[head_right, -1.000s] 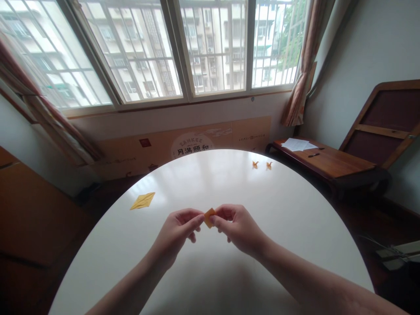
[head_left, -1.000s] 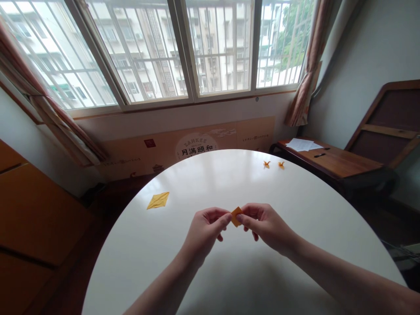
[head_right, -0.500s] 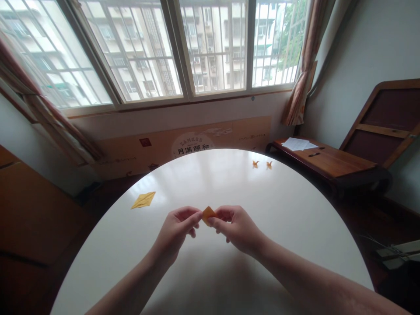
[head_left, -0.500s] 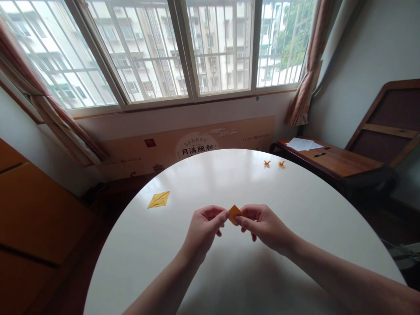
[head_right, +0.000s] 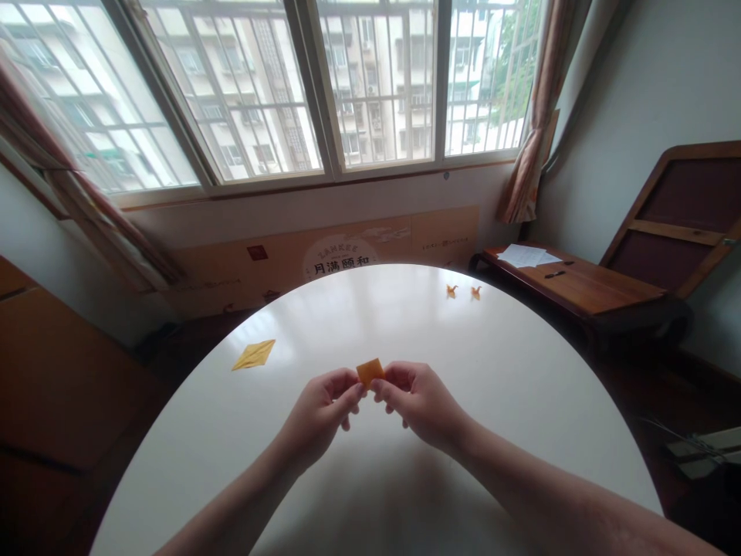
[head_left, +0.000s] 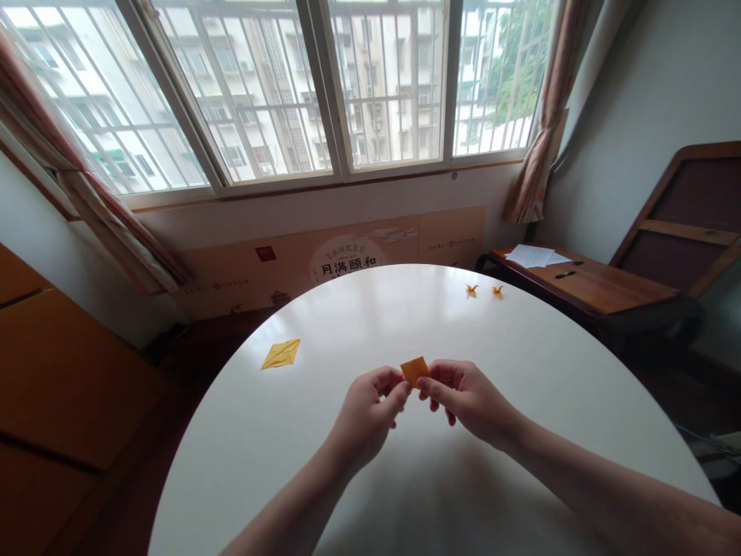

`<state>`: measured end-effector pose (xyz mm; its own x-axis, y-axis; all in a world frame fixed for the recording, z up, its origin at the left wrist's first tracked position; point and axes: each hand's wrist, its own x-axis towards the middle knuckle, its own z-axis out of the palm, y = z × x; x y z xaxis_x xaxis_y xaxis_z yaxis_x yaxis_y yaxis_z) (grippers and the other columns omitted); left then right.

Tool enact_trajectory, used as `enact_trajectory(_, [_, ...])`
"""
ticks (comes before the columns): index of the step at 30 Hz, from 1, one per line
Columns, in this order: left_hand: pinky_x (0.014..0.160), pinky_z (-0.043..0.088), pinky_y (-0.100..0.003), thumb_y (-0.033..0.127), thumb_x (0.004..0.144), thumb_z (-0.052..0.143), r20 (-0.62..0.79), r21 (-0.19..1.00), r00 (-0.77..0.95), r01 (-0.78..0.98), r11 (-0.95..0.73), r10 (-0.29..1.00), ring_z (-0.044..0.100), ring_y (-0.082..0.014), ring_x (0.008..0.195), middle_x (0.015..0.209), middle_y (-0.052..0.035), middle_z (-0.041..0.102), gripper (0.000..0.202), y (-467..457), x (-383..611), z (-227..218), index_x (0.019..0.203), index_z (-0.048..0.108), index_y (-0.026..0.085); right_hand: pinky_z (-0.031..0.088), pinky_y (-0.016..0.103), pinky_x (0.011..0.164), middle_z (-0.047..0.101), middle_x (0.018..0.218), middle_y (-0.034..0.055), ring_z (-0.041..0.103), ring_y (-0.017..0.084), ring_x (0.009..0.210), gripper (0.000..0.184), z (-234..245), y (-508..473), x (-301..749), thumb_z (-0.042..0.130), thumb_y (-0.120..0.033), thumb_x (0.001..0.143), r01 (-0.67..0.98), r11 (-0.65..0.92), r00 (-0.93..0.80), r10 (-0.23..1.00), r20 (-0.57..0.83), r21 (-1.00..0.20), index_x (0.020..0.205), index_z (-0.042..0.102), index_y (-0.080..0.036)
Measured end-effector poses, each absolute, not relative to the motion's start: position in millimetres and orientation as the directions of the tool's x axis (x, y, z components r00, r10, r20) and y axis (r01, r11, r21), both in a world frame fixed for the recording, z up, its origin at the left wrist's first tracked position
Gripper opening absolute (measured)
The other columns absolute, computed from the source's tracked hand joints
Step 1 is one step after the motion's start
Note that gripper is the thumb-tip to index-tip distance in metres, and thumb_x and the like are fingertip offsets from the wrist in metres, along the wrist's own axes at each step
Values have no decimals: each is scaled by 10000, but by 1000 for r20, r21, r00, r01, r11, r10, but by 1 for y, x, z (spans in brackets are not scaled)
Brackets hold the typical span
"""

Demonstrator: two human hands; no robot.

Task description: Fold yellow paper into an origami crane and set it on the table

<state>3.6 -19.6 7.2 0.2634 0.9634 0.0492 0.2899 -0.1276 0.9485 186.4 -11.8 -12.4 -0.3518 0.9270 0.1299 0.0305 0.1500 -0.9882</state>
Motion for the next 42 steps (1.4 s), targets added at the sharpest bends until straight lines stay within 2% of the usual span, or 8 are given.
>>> enact_trajectory(8, [470, 448, -210, 388, 876, 565, 76, 946, 312, 277, -167, 947, 508, -128, 585, 685, 0, 538, 238, -23, 5, 5, 811, 595, 161, 378, 181, 382, 645, 747, 39, 578, 137, 606, 297, -10, -12, 185, 654, -445, 852, -12, 109, -328, 938, 107, -994, 865, 693, -151])
enact_trajectory(15, [508, 419, -209, 275, 848, 574, 139, 897, 304, 364, -250, 942, 528, -135, 619, 692, -16, 584, 154, -23, 3, 11, 790, 648, 154, 398, 176, 391, 637, 749, 32, 583, 135, 615, 290, -14, -12, 185, 667, -447, 850, -29, 110, -349, 930, 113, -994, 852, 672, -157])
enact_trajectory(21, [497, 434, -214, 328, 841, 617, 94, 904, 319, 370, -215, 943, 546, -147, 630, 706, -37, 613, 202, -21, 3, 11, 792, 673, 140, 421, 191, 402, 630, 713, 19, 585, 138, 610, 299, -15, -10, 186, 686, -457, 837, -69, 127, -334, 932, 143, -990, 866, 677, -159])
enact_trajectory(27, [451, 446, -209, 418, 820, 662, 100, 947, 291, 267, -181, 952, 523, -138, 599, 694, -30, 600, 283, -18, 0, 9, 823, 666, 135, 394, 186, 396, 646, 731, 25, 579, 129, 599, 281, -11, -12, 187, 665, -437, 849, -36, 112, -371, 921, 117, -993, 853, 676, -156])
enact_trajectory(31, [466, 443, -214, 416, 845, 644, 115, 936, 291, 290, -202, 950, 516, -127, 569, 673, -24, 596, 280, -17, -2, 7, 812, 664, 138, 399, 181, 397, 637, 721, 21, 589, 135, 611, 263, -12, -13, 186, 668, -423, 847, -4, 132, -371, 920, 124, -991, 843, 668, -160])
enact_trajectory(37, [499, 454, -219, 398, 838, 667, 140, 886, 277, 394, -246, 950, 577, -159, 647, 735, -63, 662, 263, -19, -1, 6, 778, 704, 144, 434, 193, 408, 641, 706, 34, 603, 156, 642, 292, -11, -13, 186, 688, -446, 841, -7, 185, -321, 930, 177, -983, 838, 685, -154])
enact_trajectory(42, [485, 465, -232, 423, 839, 664, 161, 910, 270, 331, -248, 949, 555, -145, 591, 702, -50, 631, 295, -19, -1, 6, 810, 705, 133, 427, 195, 391, 664, 698, 45, 600, 156, 620, 283, -8, -14, 186, 699, -434, 836, -24, 180, -324, 929, 178, -983, 808, 696, -153])
